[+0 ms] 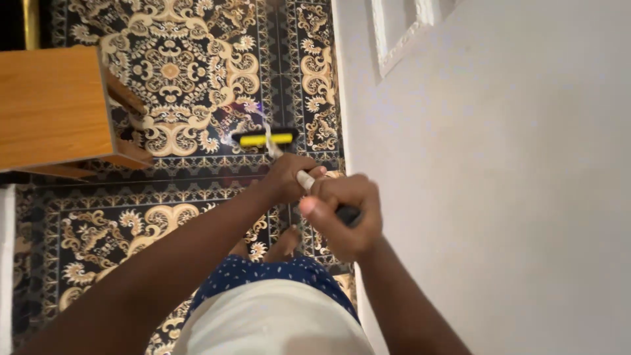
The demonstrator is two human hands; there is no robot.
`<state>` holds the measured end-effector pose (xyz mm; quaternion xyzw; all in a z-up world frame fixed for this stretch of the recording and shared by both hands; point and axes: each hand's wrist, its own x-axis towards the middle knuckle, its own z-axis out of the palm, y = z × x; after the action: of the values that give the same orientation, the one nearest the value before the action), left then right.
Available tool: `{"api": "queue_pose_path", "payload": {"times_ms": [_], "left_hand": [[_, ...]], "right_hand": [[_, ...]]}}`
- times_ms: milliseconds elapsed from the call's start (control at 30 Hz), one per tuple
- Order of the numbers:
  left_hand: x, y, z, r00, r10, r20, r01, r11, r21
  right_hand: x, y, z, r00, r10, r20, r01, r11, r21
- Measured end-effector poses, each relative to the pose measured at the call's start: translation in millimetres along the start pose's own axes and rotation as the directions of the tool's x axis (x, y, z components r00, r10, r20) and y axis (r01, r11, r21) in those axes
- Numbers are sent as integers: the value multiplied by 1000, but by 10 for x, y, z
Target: Squeegeeing a tiled floor and moving a wooden board to clear the path.
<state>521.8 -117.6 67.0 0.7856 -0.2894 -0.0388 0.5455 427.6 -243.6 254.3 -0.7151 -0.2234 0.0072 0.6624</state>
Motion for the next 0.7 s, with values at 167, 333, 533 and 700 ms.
{"api": "queue_pose_path", "payload": {"times_ms": [167,333,533,700], "left_hand": [[129,-325,67,980,199,-16,-199,978,-55],[173,-877,150,966,253,57,-259,957,134],[305,-734,174,951,287,-112,-248,929,274],[655,-111,-60,998,59,25,-60,997,44]], "right_hand": [[91,213,-135,999,-45,20,43,997,61],[49,643,-129,981,-60,186,63,998,-6],[41,713,-250,959,-108,263,154,975,-161],[456,146,-544,989,-98,114,89,993,80]]}}
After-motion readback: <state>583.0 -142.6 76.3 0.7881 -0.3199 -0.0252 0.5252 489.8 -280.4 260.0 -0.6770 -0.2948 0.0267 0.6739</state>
